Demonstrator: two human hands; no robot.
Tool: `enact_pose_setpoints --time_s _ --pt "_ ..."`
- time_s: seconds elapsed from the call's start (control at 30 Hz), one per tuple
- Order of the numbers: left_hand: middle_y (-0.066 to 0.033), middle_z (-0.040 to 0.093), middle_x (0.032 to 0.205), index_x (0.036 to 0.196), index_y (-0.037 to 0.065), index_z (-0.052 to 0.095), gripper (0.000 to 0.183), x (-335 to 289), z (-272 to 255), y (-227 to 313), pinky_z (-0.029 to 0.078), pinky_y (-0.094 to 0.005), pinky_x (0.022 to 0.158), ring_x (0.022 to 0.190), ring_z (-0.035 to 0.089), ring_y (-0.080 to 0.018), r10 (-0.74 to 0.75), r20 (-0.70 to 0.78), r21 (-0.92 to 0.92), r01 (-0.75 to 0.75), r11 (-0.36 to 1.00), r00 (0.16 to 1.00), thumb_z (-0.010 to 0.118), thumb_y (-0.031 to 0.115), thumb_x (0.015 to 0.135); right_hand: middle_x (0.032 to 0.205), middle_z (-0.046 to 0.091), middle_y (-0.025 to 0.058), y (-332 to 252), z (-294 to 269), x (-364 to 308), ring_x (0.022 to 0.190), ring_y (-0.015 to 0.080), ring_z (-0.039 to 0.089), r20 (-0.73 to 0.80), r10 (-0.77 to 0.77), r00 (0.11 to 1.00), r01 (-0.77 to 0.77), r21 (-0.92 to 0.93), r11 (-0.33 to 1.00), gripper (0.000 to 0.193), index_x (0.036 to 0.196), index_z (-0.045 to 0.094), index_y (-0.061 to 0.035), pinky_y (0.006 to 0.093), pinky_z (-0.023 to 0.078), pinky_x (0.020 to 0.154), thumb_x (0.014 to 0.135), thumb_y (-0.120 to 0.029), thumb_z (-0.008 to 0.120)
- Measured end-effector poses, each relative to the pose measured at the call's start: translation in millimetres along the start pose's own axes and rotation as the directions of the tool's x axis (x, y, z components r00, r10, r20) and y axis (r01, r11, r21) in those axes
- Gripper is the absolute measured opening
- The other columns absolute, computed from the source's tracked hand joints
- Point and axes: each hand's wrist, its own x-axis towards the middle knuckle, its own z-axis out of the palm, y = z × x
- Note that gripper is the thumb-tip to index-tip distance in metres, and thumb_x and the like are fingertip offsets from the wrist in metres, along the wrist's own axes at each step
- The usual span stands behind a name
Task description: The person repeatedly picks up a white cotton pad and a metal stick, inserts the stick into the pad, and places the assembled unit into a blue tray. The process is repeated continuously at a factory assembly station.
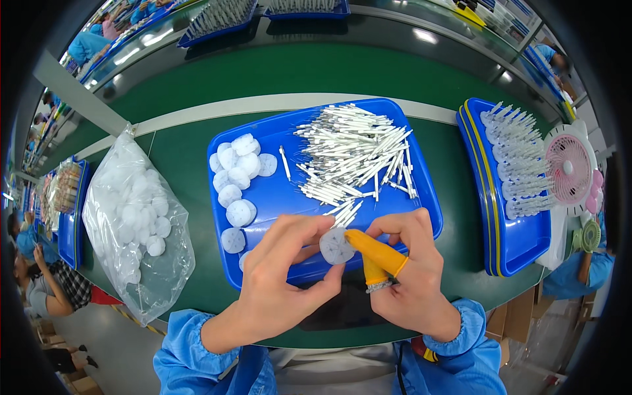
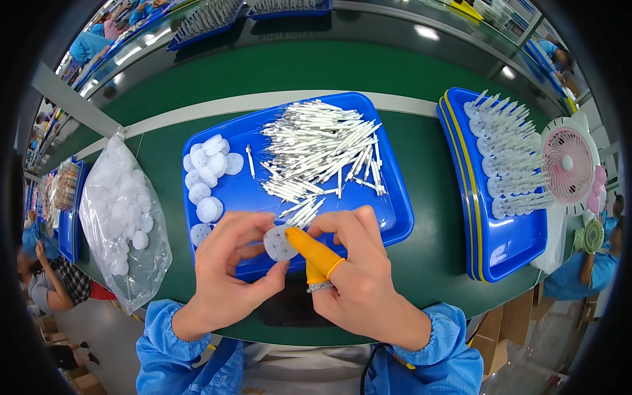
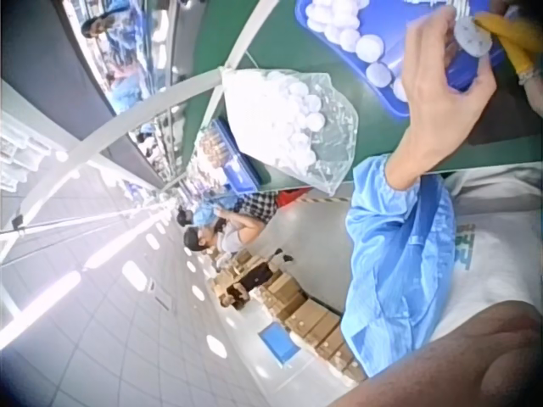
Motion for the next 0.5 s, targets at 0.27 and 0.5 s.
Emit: enact_pose_setpoints --time_s 0.27,0.5 --pt "-0.0149 0.068 0.125 0.134 -0.002 0.067 0.057 -0.5 0.1 -2.3 0.067 -0.0394 0.095 0.111 0.077 -0.0280 0.007 0.003 -0.003 -0.007 1.000 1.000 0.085 -0.006 0.081 0.113 0.065 0.0132 -0.2 -1.4 -1.0 0.092 0.0305 0.053 0.016 -0.013 1.000 0.013 0.002 1.000 0.052 0.106 0.080 0.0061 0.0361 0.048 0.067 0.056 0.009 0.068" --pt "-0.0130 0.061 0.127 0.139 -0.003 0.061 0.062 -0.2 -3.8 0.3 0.065 -0.0355 0.098 0.117 0.073 -0.0229 0.013 0.055 0.033 -0.015 0.999 0.998 0.082 -0.011 0.082 0.114 0.066 0.0135 -0.2 -3.8 -1.8 0.093 0.0303 0.053 0.020 -0.018 1.000 0.018 -0.017 1.000 0.051 0.102 0.081 0.0061 0.0360 0.048 0.066 0.053 0.007 0.067"
